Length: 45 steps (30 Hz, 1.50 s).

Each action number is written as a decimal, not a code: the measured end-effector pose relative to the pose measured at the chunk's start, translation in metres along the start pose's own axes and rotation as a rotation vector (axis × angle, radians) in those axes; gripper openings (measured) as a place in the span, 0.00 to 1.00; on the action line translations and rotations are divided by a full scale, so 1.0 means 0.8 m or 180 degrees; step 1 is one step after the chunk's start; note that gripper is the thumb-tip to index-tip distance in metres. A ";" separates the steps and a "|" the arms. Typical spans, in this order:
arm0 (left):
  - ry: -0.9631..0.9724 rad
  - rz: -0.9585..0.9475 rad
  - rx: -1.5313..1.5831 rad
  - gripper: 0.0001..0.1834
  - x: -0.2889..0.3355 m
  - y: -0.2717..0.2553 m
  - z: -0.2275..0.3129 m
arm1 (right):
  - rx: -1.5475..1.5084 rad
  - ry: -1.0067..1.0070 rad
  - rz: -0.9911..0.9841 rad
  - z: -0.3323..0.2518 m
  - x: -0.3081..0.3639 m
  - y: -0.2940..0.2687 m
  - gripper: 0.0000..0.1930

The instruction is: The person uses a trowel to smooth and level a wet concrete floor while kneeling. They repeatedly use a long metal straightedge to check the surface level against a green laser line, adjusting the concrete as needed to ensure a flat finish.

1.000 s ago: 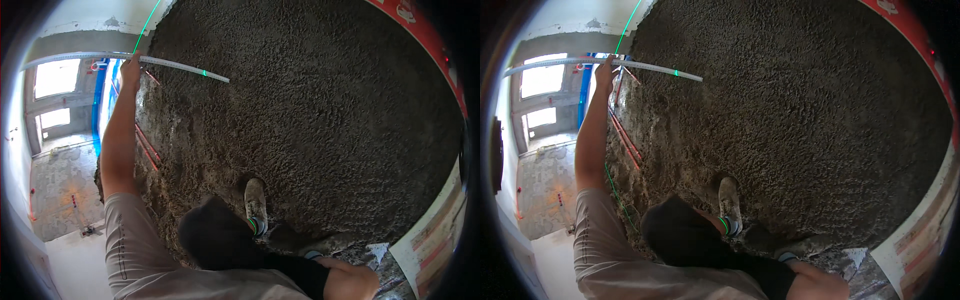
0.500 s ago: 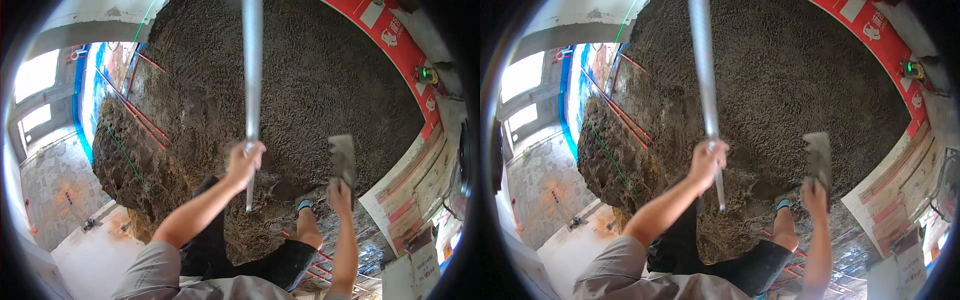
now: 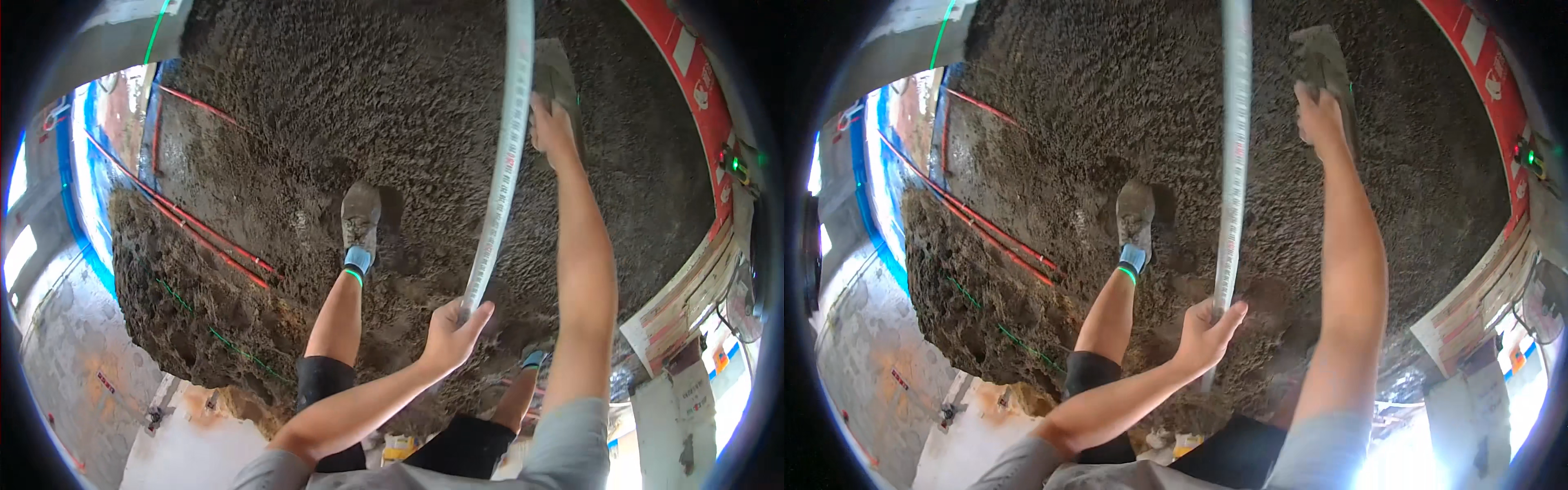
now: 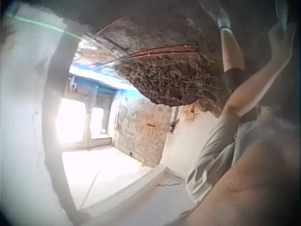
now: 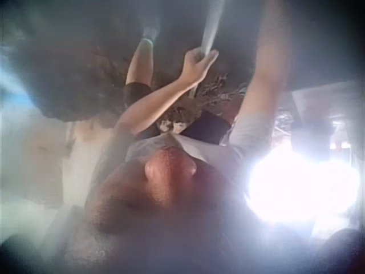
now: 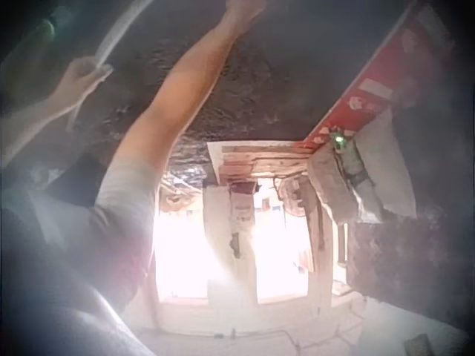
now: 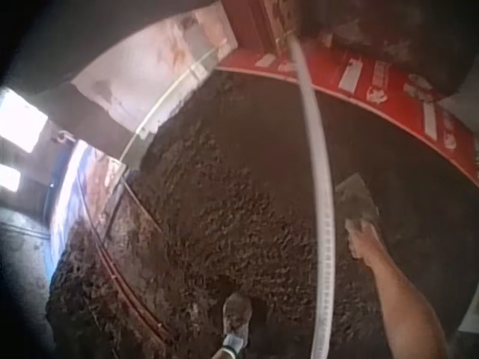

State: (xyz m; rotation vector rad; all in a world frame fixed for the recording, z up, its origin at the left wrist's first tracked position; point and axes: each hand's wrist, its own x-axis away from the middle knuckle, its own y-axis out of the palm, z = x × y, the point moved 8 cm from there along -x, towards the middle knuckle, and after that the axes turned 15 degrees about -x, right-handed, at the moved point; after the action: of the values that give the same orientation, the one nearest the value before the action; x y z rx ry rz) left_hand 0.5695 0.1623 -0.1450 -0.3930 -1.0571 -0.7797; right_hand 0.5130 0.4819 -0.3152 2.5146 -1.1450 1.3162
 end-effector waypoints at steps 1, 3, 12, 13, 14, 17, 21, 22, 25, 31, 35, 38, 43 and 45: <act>-0.0086 0.0070 0.0168 0.18 0.001 -0.015 -0.002 | -0.0143 0.0277 0.0173 0.008 0.004 0.031 0.26; -0.0168 0.0339 0.0563 0.18 -0.001 -0.047 0.004 | 0.0546 0.0092 -0.0241 0.031 0.073 0.136 0.26; -0.0132 0.0465 0.1239 0.20 -0.014 -0.082 0.030 | 0.1574 0.0045 -0.0139 0.090 0.190 0.091 0.27; -0.0151 0.0363 0.1212 0.20 -0.015 -0.071 0.027 | 0.0951 0.0197 0.0081 0.119 0.146 0.047 0.27; -0.0176 0.0266 0.1179 0.20 -0.015 -0.060 0.022 | 0.0318 0.0310 0.0332 0.148 0.105 0.001 0.27; -0.0283 0.0251 0.1055 0.19 -0.016 -0.044 0.007 | 0.0923 0.0399 0.0127 0.169 0.128 0.040 0.27; -0.0170 0.0262 0.0851 0.18 -0.021 -0.015 0.004 | 0.0929 0.0441 -0.1150 0.301 0.257 0.130 0.28; -0.0243 0.0241 0.0841 0.18 -0.021 -0.010 0.002 | 0.0466 0.0352 -0.1269 0.327 0.275 0.123 0.28; -0.0169 0.0341 0.0652 0.19 -0.023 -0.013 -0.016 | 0.1619 0.0148 -0.0963 0.196 0.243 0.049 0.24; -0.0258 0.0150 0.0412 0.19 -0.026 0.017 -0.035 | 0.1085 -0.0082 -0.0059 0.271 0.179 -0.011 0.26; -0.0123 0.0215 0.0283 0.18 -0.030 0.026 -0.038 | 0.1332 -0.0216 -0.1113 0.366 0.301 0.064 0.25; -0.0123 0.0306 0.0279 0.18 -0.032 0.025 -0.036 | 0.0532 0.0443 -0.0477 0.304 0.290 -0.019 0.24; -0.0346 0.0137 0.0182 0.19 -0.025 0.053 -0.050 | -0.0336 -0.0458 0.0714 0.257 0.116 -0.189 0.19; -0.0326 0.0106 0.0110 0.19 -0.030 0.051 -0.053 | 0.0456 0.0247 0.0312 0.292 0.127 -0.146 0.21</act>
State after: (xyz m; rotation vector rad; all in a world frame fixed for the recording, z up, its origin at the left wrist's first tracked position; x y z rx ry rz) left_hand 0.6195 0.1721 -0.1827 -0.4235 -1.1554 -0.7167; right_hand 0.7818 0.4163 -0.3574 2.5067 -1.2129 1.5589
